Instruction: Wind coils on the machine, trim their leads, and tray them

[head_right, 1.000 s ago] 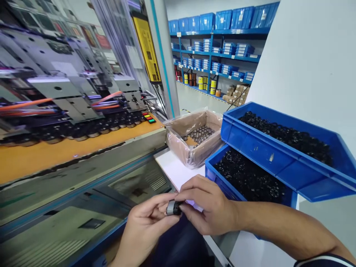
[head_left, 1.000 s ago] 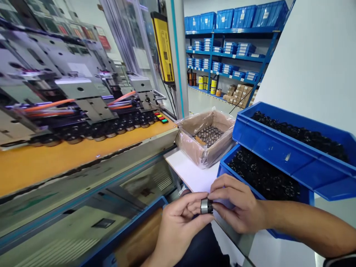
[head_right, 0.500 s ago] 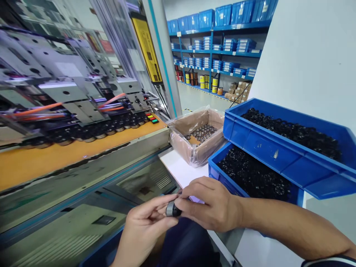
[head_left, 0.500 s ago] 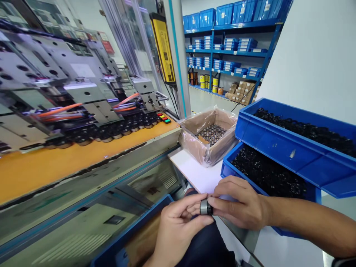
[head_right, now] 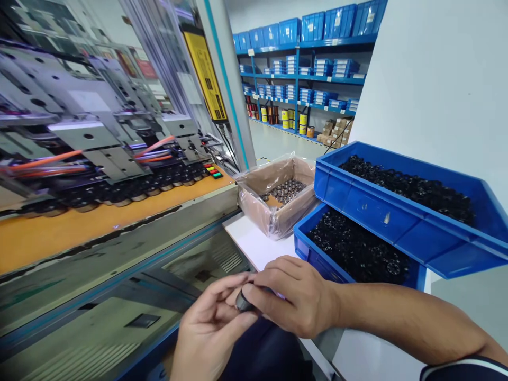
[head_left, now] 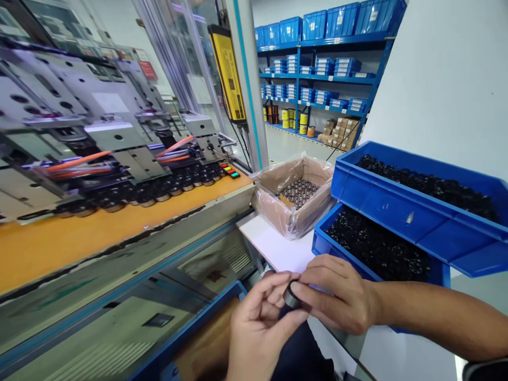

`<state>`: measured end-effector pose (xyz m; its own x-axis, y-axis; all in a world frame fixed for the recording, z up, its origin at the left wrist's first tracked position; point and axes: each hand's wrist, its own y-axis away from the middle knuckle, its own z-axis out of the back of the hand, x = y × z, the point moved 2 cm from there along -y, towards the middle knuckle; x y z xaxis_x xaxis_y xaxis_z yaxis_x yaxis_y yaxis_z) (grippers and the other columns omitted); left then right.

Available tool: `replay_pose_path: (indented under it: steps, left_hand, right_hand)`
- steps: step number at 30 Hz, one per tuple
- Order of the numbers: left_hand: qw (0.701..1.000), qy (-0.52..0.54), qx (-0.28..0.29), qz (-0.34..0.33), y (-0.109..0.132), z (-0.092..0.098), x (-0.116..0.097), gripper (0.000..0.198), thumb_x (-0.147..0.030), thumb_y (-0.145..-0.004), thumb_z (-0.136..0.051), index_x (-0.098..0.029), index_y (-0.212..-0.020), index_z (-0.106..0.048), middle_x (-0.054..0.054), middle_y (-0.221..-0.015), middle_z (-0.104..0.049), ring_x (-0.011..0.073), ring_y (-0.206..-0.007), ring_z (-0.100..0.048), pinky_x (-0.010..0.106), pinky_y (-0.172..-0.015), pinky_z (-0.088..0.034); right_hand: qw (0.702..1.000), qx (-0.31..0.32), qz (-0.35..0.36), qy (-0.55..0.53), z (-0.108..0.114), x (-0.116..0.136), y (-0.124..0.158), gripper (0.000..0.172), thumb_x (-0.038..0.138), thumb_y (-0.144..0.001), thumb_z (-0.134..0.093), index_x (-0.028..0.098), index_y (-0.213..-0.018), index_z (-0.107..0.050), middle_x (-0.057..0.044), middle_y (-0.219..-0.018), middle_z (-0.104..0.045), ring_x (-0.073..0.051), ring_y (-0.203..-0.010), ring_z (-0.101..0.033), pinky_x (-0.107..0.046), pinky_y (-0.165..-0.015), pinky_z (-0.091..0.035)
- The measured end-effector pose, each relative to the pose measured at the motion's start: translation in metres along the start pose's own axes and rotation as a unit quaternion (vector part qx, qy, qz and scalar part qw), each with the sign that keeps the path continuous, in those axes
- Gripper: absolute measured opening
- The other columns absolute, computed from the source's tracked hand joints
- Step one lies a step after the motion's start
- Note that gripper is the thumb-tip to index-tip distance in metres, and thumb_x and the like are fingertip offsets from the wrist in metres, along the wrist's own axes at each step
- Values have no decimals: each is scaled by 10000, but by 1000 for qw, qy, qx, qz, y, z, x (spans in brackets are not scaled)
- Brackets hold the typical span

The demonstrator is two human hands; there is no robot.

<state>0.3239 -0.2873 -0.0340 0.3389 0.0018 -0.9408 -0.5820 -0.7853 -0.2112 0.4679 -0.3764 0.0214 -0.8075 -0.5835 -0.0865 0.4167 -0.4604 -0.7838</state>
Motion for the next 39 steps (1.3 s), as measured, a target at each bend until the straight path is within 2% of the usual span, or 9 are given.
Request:
replay_pose_path:
  steps: [5, 9, 13, 17, 21, 24, 28, 32, 39]
  left_hand:
    - [940, -215, 57, -258, -8, 10, -22, 294, -118, -669, -845, -254, -926, -800, 43, -903, -796, 191, -777, -756, 246, -733, -612]
    - [910, -268, 58, -311, -6, 11, -24, 313, -101, -702, -823, -254, -971, -779, 13, -858, -794, 154, -712, -748, 203, -699, -593]
    - [945, -216, 34, -242, -7, 6, -17, 280, -157, -695, -835, -262, -949, -785, 37, -955, -789, 194, -849, -749, 246, -793, -590]
    - [995, -73, 39, -47, -12, 6, -2, 224, -279, -719, -834, -250, -936, -788, 55, -893, -776, 180, -772, -721, 247, -716, -584]
    - [975, 141, 90, 146, -8, 4, 14, 416, -443, -794, -756, -298, -1181, -707, 57, -904, -769, 163, -767, -703, 285, -775, -573]
    - [963, 168, 106, 183, -4, 1, 18, 396, -475, -812, -726, -309, -1171, -709, 55, -954, -763, 153, -804, -694, 258, -784, -559]
    - [997, -10, 79, -15, -10, 6, 5, 325, -375, -824, -737, -310, -1143, -735, 60, -1087, -751, 196, -1002, -694, 258, -886, -545]
    - [940, -215, 110, -243, -18, 12, -9, 319, -130, -774, -759, -298, -1044, -779, 18, -920, -759, 156, -818, -719, 201, -764, -560]
    - [909, -288, 70, -293, -23, 19, -11, 187, -166, -842, -697, -241, -999, -766, 46, -893, -756, 174, -768, -728, 236, -695, -566]
  right_hand:
    - [997, -1, -51, -61, -1, 1, 3, 190, 26, -895, -547, 4, -1074, -603, -183, -924, -681, -223, -901, -656, -370, -780, -618]
    - [994, -1, -65, -92, -3, 1, 4, 216, 31, -903, -528, 27, -1114, -575, -171, -931, -680, -213, -896, -662, -366, -774, -617]
    - [996, -8, -61, -58, -4, 1, 3, 213, 34, -883, -546, 46, -1094, -575, -154, -906, -682, -214, -862, -646, -372, -748, -609]
    - [998, -17, -57, -32, -2, 0, -1, 174, 54, -894, -557, 53, -1067, -577, -152, -907, -679, -211, -865, -631, -366, -754, -605]
    - [992, -38, -107, -45, -1, -3, -1, 161, 141, -923, -604, 75, -1068, -583, -165, -982, -669, -216, -951, -624, -381, -837, -595]
    - [992, -46, -101, -63, -2, -4, 0, 117, 103, -925, -562, 74, -1034, -594, -159, -959, -670, -213, -929, -628, -367, -826, -592]
    - [992, -33, -103, -59, -3, -4, 2, 114, 95, -923, -545, 63, -1017, -602, -149, -904, -681, -211, -853, -628, -364, -775, -589]
    - [990, -3, -126, -66, -4, -2, 3, 116, 118, -949, -519, 67, -997, -613, -130, -840, -678, -194, -778, -612, -338, -721, -584]
    - [988, 51, -147, -26, -2, -5, 4, 230, 253, -980, -563, 67, -1111, -594, -145, -971, -692, -223, -922, -645, -364, -831, -584]
